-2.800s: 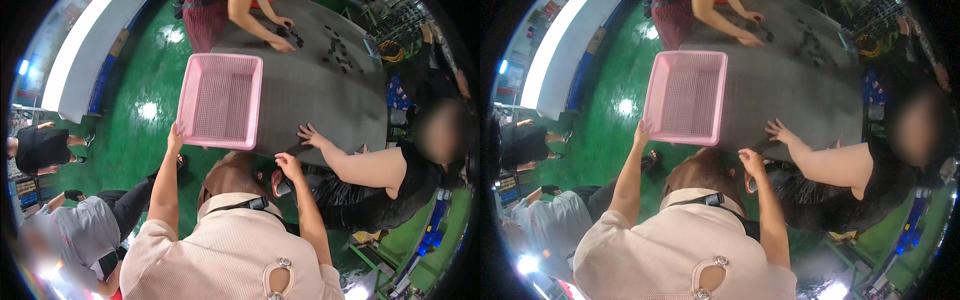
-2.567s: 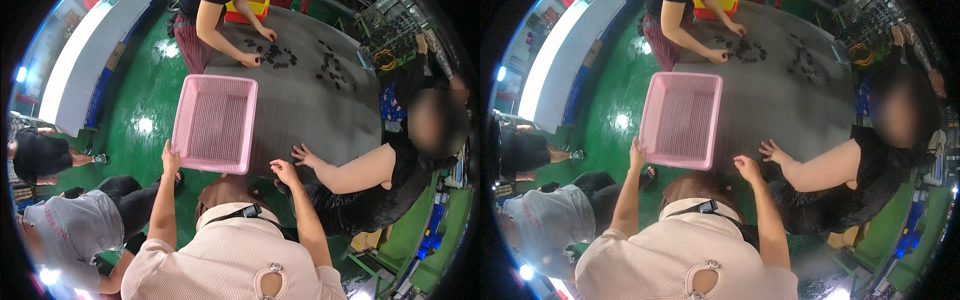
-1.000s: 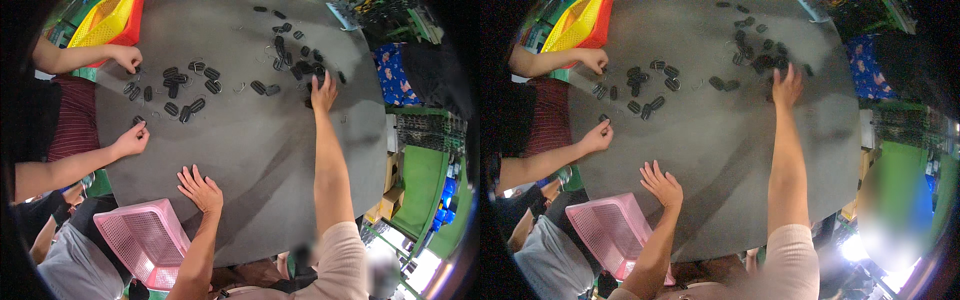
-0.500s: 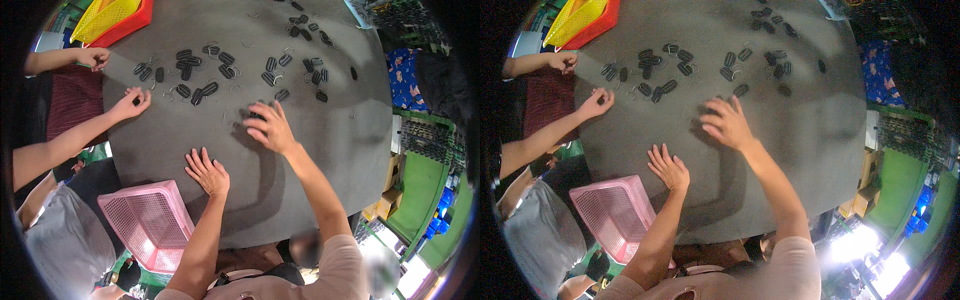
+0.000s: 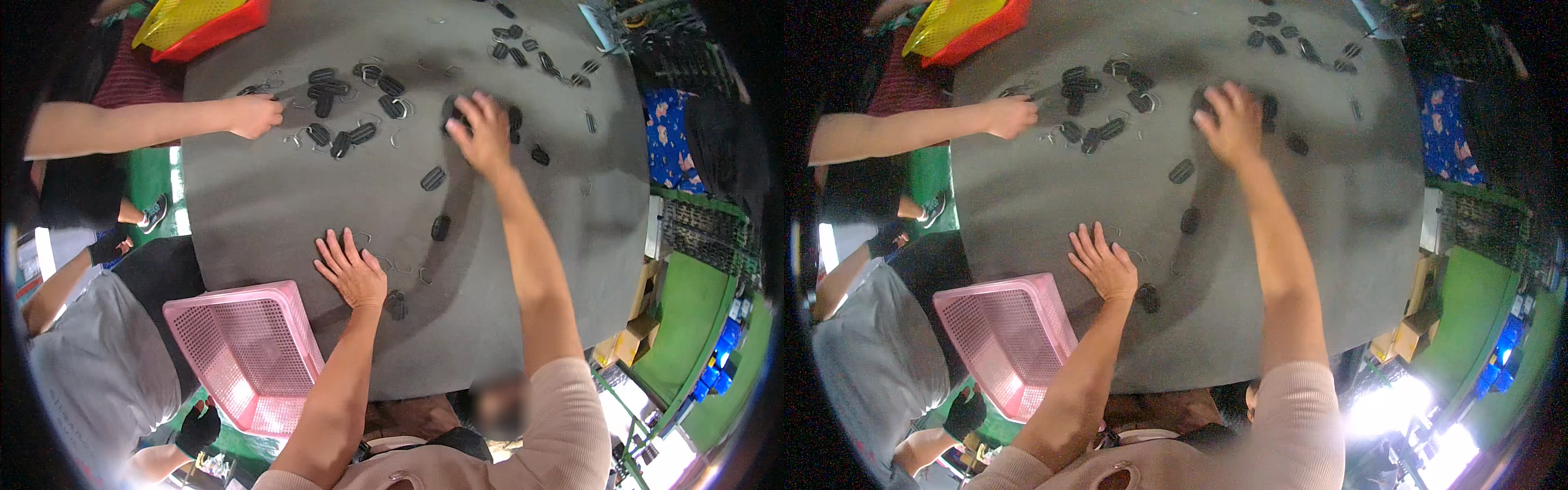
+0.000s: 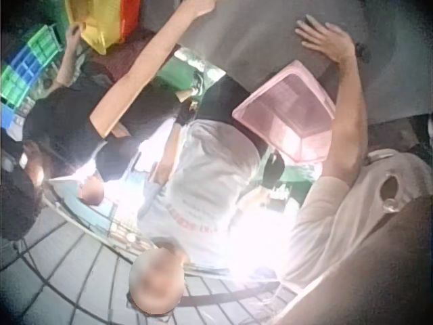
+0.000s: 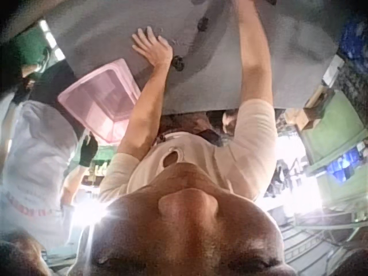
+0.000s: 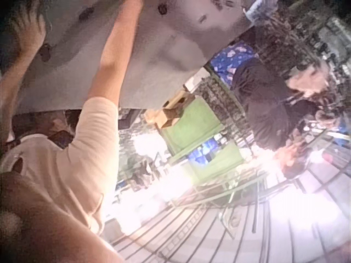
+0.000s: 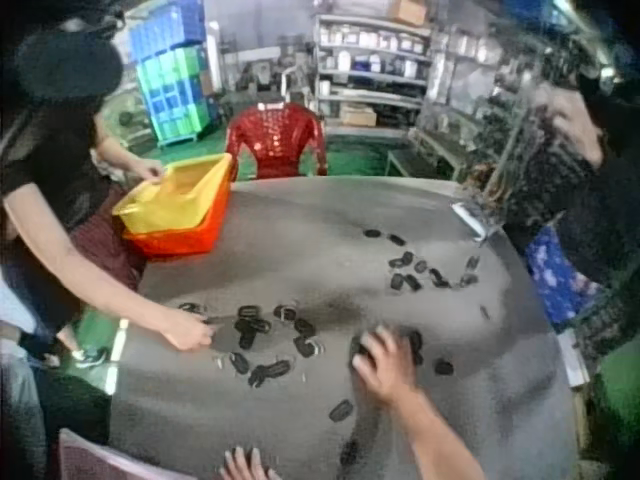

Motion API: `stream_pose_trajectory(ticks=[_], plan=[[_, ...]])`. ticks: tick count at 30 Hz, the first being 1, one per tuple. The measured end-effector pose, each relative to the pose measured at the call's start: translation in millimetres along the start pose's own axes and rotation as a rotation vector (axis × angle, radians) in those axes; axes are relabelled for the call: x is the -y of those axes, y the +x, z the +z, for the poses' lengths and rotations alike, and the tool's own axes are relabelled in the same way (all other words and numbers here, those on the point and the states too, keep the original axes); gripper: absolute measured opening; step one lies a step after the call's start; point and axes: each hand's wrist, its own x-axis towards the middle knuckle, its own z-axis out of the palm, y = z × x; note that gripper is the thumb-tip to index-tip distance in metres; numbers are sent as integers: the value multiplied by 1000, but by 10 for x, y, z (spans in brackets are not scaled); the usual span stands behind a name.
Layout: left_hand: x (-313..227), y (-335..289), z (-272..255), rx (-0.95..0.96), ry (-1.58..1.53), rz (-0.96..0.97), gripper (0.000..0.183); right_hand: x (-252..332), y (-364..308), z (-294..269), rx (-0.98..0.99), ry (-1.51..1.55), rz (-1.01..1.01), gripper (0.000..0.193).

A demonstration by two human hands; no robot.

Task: The person assembles small black plastic keychains by hand at a shared table with coworkers. They pick up plastic bodies and metal rings, connect them, and place the finished keychains into colored plastic baskets.

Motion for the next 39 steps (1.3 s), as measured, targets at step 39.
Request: stream_pose_trajectory(ticks=[39], plan=[[48,14,60,-118,-137,-11,49,844,-755,-605,455,-120,50,24]])
